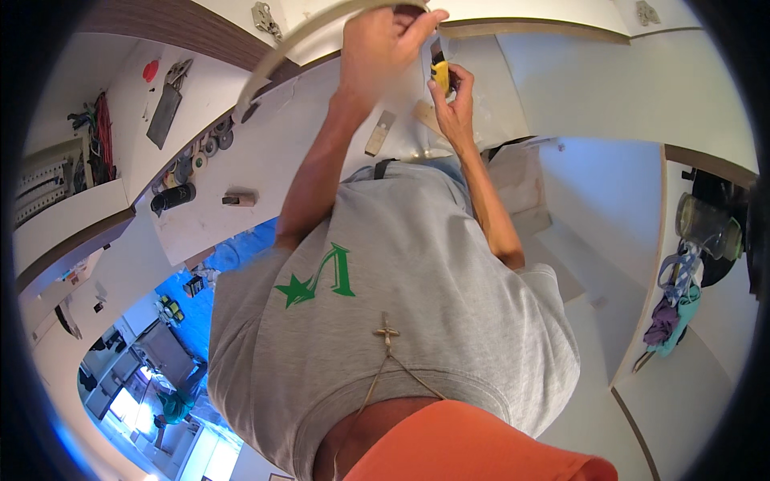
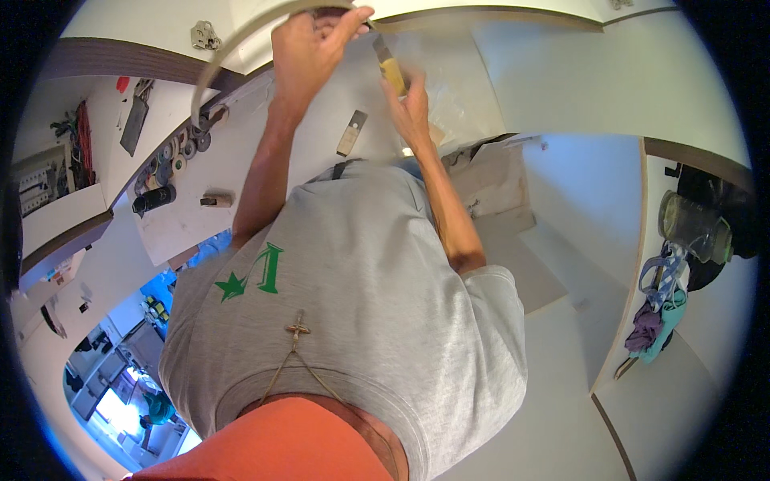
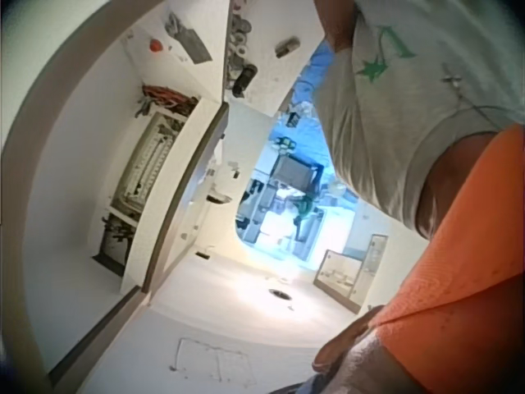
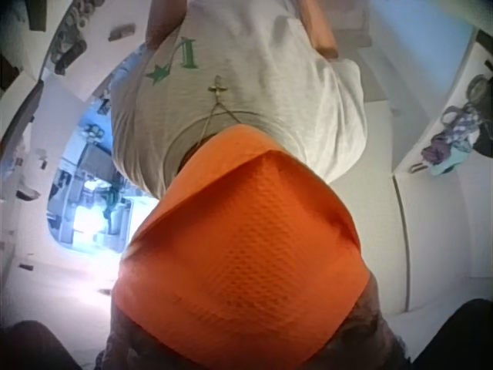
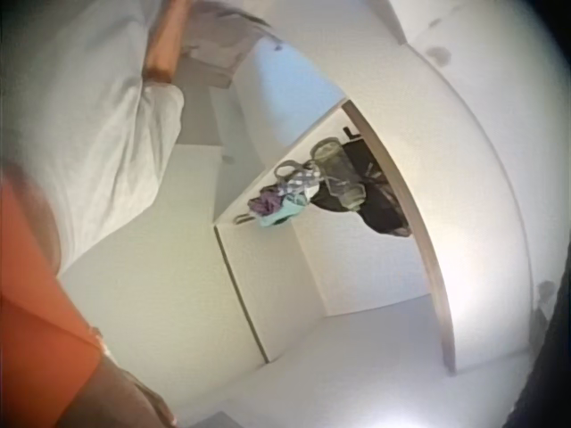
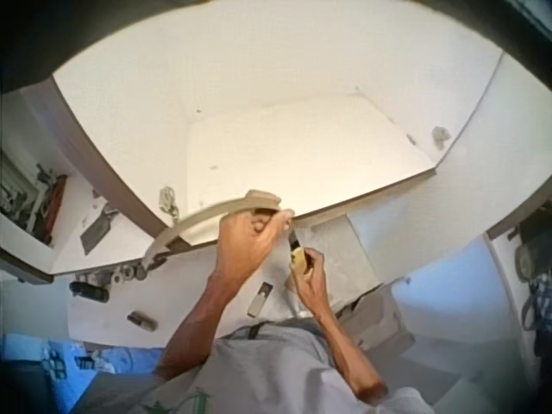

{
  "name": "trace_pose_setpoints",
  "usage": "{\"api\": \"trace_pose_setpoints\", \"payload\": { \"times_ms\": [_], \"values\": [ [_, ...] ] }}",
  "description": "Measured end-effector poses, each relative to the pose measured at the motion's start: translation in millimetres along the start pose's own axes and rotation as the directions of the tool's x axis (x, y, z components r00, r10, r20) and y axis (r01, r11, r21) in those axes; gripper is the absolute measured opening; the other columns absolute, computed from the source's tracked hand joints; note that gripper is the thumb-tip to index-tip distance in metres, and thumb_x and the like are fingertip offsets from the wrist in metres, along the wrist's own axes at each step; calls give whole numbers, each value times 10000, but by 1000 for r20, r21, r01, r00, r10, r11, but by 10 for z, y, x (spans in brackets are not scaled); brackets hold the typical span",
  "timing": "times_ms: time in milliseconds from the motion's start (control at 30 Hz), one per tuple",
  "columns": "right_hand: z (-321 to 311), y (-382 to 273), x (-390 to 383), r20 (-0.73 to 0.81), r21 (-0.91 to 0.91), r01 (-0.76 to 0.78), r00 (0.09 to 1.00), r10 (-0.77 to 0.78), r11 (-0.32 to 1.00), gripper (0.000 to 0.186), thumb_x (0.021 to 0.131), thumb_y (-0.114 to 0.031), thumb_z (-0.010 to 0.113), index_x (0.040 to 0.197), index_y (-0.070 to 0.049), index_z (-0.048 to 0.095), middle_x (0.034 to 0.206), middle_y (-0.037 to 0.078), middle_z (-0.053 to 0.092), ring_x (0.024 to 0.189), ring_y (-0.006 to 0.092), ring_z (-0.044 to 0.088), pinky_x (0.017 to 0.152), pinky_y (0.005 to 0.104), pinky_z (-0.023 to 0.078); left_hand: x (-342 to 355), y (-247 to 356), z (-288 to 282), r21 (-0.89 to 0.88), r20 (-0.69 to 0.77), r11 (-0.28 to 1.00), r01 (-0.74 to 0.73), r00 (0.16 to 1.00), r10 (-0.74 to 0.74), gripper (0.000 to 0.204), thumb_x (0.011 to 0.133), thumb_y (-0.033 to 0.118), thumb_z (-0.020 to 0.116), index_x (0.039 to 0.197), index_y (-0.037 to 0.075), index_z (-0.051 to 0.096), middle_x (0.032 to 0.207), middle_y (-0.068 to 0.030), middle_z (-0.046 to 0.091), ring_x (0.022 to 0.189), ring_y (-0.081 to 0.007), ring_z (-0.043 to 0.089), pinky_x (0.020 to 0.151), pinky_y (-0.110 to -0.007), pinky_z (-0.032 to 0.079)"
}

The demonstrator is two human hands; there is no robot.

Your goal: The person uses a utility knife to trim excess edge banding along the curved edge of a white cabinet door. They repeatedly align a wooden block as a straightedge guide, cut along the edge, and remove the trimmed strip. The person also uses a small sanding block to smooth the cut edge.

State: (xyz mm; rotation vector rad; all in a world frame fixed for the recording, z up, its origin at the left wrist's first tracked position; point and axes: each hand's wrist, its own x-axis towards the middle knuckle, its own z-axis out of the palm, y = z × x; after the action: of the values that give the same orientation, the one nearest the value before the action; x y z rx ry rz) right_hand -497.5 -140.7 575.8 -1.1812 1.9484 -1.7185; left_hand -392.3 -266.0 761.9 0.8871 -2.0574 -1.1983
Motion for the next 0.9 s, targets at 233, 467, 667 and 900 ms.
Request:
{"api": "trace_pose_setpoints", "payload": {
  "times_ms": [233,467,667,900],
  "values": [
    [249,-89,129,-138,58,64,989,-55,996,452,971,-158,713,1324,-4,476,1147,125,604,996,202,587,904,351,492,96,-42,-23,-81,-156,942,-325,938,310,172,965,112,708,1018,-36,638,868,-114,706,782,-129,720,682,-267,569],
    [432,-75,52,-189,85,-7,982,23,996,489,956,-156,713,1345,15,471,1249,211,619,1164,294,628,1005,404,489,-326,-524,-96,-185,-121,930,-318,946,300,83,1018,35,599,1057,-33,571,869,-151,706,769,-189,720,688,-283,585],
    [639,83,97,-241,150,45,970,-8,988,486,971,-156,693,1358,16,455,1264,216,589,1171,308,610,1019,415,471,-565,-797,-44,-511,-90,856,-76,995,34,130,1057,81,552,1134,-23,542,917,-196,711,786,-231,734,689,-322,608],
    [652,260,236,-266,24,100,960,-90,995,497,990,-116,668,1381,6,386,1282,176,495,1163,262,538,1048,385,432,-668,-746,78,-574,-96,818,-45,995,-12,192,1070,127,542,1189,-20,508,967,-202,703,797,-241,740,713,-321,615]
  ]
}}
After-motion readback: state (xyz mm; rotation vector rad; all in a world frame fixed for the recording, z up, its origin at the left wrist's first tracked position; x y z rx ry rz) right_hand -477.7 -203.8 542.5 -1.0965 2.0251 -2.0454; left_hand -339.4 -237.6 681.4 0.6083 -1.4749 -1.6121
